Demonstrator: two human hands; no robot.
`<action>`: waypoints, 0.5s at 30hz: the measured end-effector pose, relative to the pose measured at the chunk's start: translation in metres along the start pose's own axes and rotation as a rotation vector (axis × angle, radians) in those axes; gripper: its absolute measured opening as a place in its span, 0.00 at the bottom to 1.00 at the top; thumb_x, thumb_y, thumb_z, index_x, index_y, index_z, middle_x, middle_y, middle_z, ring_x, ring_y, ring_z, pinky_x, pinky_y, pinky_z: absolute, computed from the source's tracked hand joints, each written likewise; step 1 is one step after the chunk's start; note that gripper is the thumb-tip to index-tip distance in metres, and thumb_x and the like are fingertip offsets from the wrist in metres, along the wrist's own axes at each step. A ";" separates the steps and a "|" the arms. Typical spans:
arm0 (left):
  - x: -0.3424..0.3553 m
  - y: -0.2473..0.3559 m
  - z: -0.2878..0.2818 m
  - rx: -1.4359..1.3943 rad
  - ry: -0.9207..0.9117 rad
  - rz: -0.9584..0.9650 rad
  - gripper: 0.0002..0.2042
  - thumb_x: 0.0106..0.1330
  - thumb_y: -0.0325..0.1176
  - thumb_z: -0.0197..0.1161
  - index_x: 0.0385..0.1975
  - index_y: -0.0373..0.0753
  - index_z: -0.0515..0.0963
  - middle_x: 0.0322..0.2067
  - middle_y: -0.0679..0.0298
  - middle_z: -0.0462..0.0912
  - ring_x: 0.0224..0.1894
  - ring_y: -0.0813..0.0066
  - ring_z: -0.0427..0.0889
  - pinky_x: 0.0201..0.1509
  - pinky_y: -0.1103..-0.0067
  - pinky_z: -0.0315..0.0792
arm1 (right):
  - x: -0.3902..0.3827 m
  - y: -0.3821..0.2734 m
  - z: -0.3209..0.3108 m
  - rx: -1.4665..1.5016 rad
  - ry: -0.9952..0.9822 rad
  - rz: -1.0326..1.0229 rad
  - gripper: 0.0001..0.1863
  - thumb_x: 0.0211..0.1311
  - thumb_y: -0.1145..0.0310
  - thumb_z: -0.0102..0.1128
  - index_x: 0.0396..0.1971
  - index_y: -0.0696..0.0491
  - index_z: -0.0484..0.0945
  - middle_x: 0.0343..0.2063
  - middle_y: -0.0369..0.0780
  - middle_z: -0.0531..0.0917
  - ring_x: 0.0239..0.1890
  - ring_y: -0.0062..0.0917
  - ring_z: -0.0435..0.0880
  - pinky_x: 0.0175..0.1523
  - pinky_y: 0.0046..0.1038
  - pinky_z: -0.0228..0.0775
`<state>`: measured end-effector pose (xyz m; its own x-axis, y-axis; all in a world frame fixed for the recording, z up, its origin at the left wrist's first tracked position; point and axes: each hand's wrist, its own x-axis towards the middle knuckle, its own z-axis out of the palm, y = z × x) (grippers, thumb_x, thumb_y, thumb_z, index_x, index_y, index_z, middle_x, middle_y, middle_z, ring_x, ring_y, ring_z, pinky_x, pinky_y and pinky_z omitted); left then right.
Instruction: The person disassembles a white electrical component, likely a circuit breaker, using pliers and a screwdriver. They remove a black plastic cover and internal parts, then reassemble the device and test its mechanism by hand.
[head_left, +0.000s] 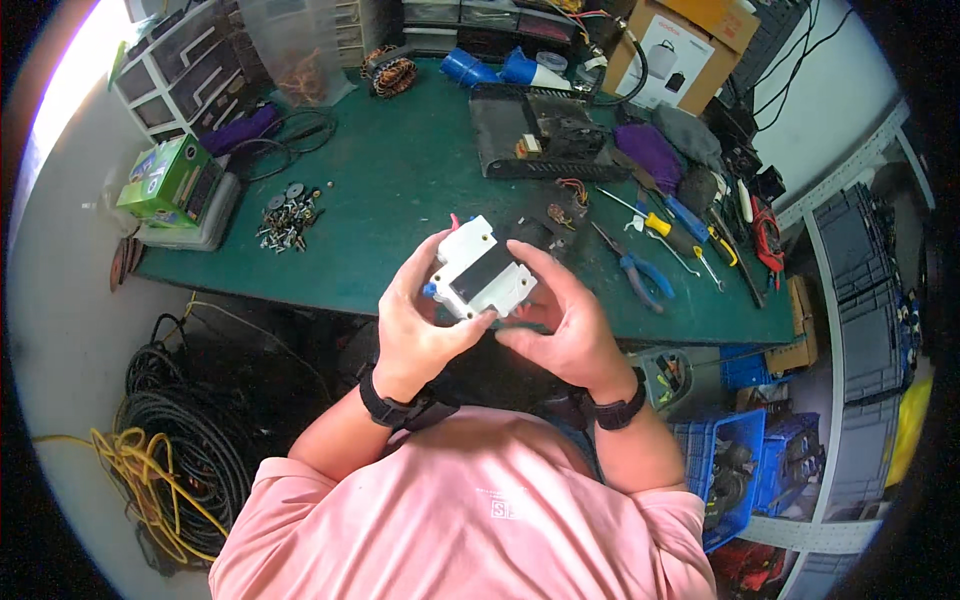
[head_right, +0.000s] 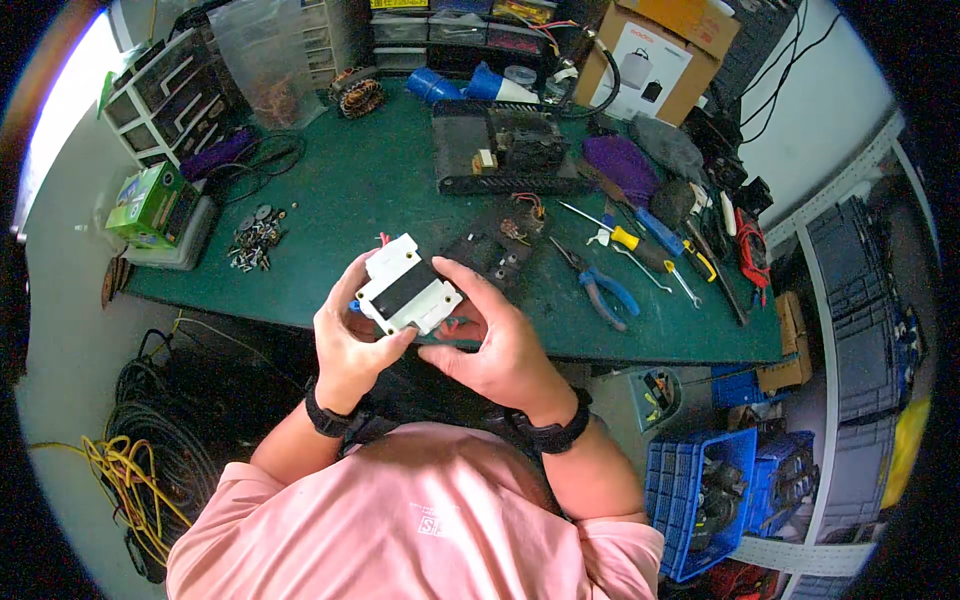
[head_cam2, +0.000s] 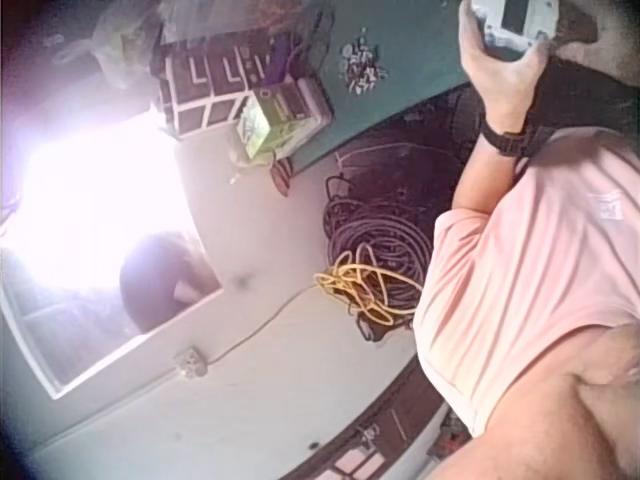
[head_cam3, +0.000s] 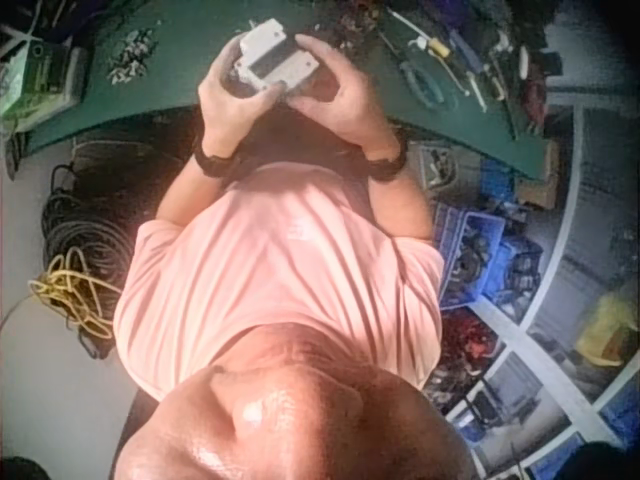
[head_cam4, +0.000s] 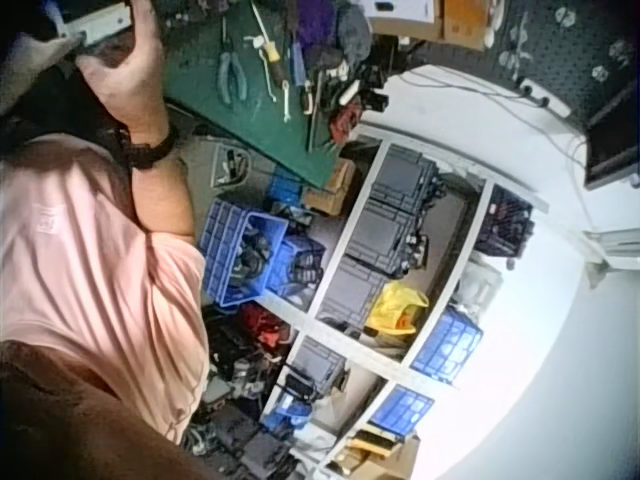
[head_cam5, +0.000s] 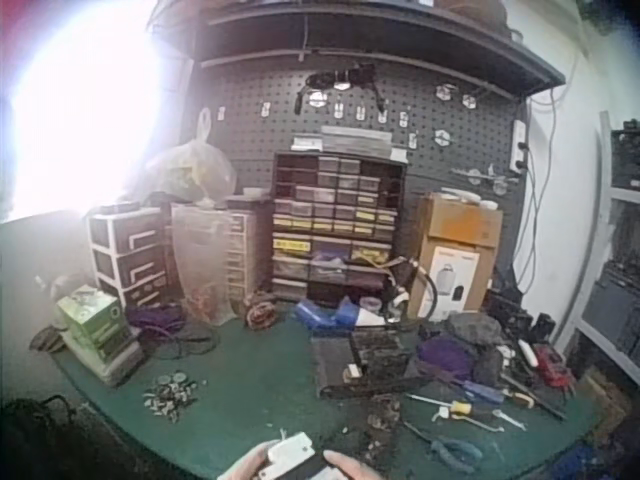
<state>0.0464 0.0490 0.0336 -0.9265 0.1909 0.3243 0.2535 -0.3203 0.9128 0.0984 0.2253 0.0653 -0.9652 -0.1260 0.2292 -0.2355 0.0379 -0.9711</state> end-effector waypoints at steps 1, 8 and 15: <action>0.000 -0.001 0.000 0.072 -0.013 0.025 0.42 0.43 0.29 0.79 0.62 0.25 0.66 0.54 0.53 0.76 0.56 0.69 0.77 0.62 0.74 0.71 | 0.001 0.003 0.003 -0.033 0.044 -0.004 0.39 0.55 0.75 0.73 0.67 0.55 0.64 0.53 0.40 0.78 0.52 0.21 0.79 0.54 0.26 0.77; 0.007 0.000 -0.001 0.516 -0.081 0.202 0.47 0.38 0.44 0.84 0.61 0.30 0.69 0.46 0.56 0.78 0.50 0.66 0.80 0.54 0.73 0.74 | 0.001 0.022 0.002 0.097 0.111 -0.011 0.35 0.58 0.72 0.72 0.63 0.63 0.66 0.49 0.42 0.81 0.48 0.20 0.81 0.53 0.25 0.77; 0.006 -0.002 0.000 0.216 -0.149 0.079 0.44 0.47 0.39 0.82 0.64 0.31 0.65 0.49 0.60 0.72 0.46 0.73 0.78 0.48 0.77 0.78 | -0.001 0.022 -0.004 0.644 0.082 0.225 0.27 0.65 0.67 0.63 0.62 0.60 0.67 0.50 0.41 0.81 0.48 0.24 0.84 0.49 0.29 0.83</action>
<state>0.0408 0.0511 0.0337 -0.8545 0.3128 0.4146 0.3911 -0.1376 0.9100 0.0938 0.2302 0.0439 -0.9942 -0.1077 -0.0029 0.0615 -0.5454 -0.8359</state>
